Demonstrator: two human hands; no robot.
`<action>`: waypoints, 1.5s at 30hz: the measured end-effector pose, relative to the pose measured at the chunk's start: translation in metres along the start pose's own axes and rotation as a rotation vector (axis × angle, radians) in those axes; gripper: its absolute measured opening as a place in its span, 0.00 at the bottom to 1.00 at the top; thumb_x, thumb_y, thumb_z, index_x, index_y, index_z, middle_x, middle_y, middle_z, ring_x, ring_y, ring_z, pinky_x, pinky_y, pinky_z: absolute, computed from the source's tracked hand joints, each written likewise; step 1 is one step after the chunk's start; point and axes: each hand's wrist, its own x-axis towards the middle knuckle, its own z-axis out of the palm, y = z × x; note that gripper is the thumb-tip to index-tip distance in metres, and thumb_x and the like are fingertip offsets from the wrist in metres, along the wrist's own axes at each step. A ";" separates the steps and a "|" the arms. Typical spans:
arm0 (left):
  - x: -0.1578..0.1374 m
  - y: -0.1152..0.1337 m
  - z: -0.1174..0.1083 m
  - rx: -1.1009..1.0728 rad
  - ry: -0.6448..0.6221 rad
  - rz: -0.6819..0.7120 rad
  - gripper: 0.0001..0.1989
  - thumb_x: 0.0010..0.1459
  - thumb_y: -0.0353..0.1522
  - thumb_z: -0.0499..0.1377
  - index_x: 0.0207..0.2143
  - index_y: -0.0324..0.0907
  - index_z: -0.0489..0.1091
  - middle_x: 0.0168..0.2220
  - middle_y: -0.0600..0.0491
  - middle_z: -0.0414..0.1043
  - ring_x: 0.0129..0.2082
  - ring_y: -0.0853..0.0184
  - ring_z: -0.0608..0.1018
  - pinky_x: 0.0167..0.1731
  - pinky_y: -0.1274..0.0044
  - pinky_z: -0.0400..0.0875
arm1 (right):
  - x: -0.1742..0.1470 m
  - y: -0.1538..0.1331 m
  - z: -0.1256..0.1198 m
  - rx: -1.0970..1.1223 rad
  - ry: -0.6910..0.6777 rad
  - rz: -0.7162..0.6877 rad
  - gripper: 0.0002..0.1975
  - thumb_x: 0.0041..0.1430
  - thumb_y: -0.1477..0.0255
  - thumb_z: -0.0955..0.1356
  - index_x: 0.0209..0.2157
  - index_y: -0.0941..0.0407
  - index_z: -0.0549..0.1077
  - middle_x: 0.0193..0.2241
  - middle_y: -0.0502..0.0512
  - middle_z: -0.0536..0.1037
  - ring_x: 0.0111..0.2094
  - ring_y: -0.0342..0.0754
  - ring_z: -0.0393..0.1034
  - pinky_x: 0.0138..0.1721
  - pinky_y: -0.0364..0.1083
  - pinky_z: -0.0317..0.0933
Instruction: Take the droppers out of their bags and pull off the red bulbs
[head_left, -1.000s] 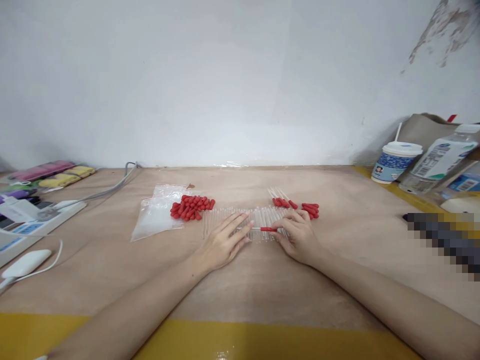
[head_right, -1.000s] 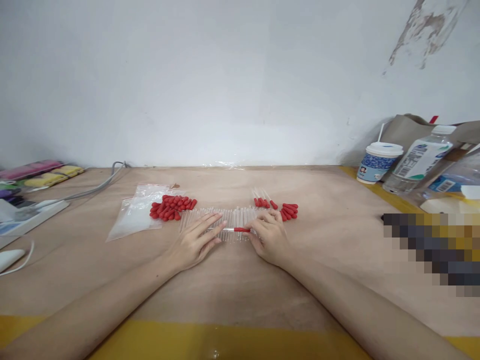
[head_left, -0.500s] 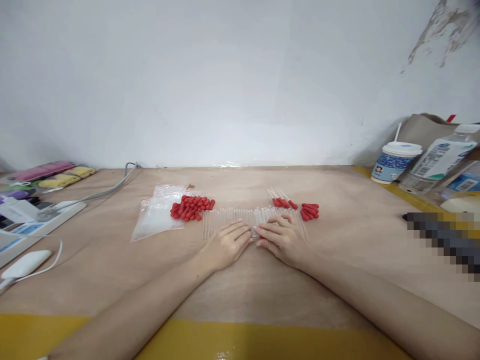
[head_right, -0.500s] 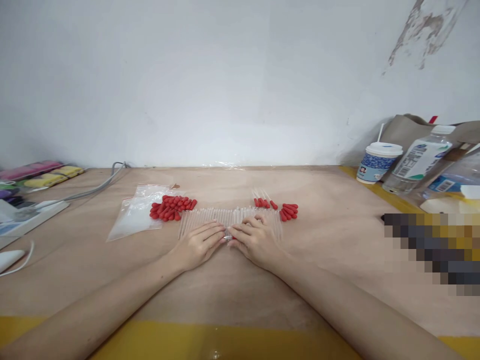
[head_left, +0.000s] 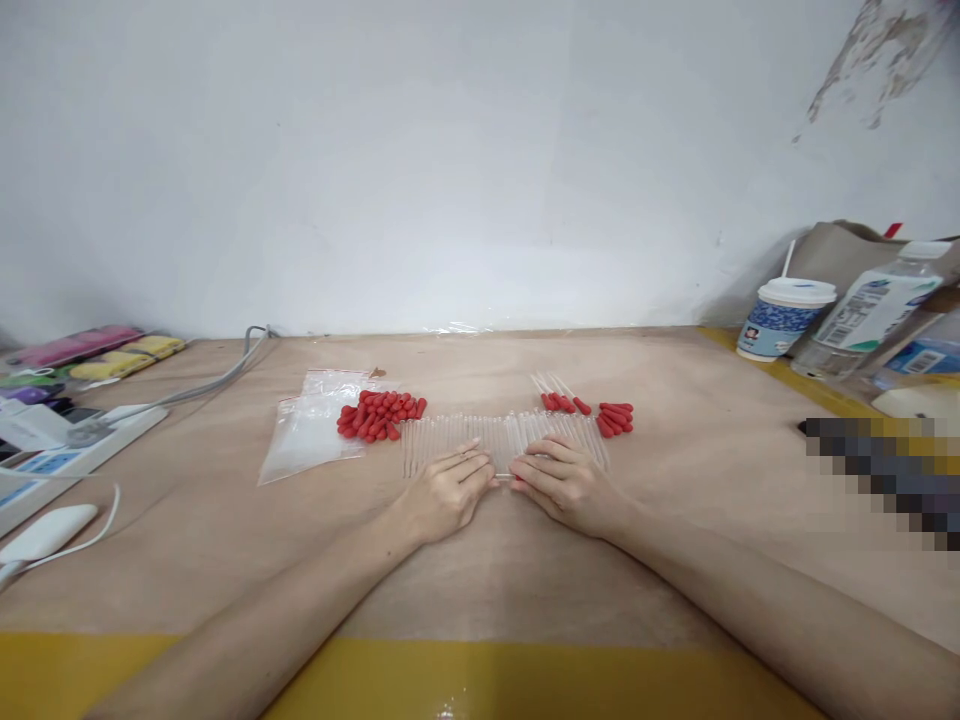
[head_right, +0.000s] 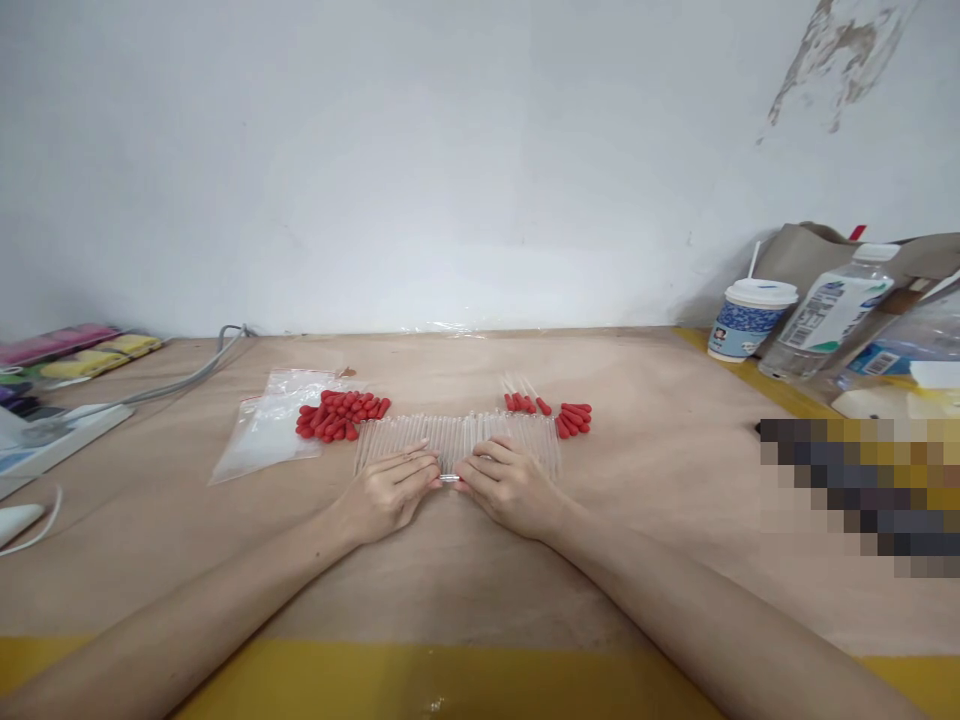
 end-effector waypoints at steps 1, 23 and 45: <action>0.000 0.001 -0.001 -0.010 -0.007 -0.008 0.07 0.59 0.27 0.49 0.34 0.37 0.67 0.34 0.51 0.74 0.36 0.70 0.76 0.50 0.71 0.68 | 0.000 0.000 0.000 0.009 -0.001 -0.005 0.07 0.57 0.76 0.63 0.36 0.56 0.71 0.30 0.52 0.77 0.36 0.46 0.67 0.37 0.47 0.62; -0.034 -0.056 -0.033 0.439 -0.267 -0.619 0.13 0.56 0.25 0.45 0.37 0.37 0.68 0.31 0.46 0.65 0.27 0.63 0.72 0.20 0.76 0.63 | -0.042 0.098 -0.057 -0.125 0.190 0.832 0.15 0.55 0.67 0.61 0.40 0.58 0.72 0.30 0.57 0.71 0.27 0.46 0.66 0.28 0.46 0.62; -0.027 -0.044 -0.024 0.257 -0.149 -0.609 0.15 0.58 0.37 0.49 0.37 0.38 0.71 0.35 0.48 0.69 0.33 0.64 0.73 0.30 0.76 0.68 | -0.072 0.128 -0.048 0.101 0.134 0.999 0.16 0.43 0.63 0.68 0.34 0.57 0.70 0.28 0.54 0.75 0.27 0.45 0.64 0.30 0.45 0.59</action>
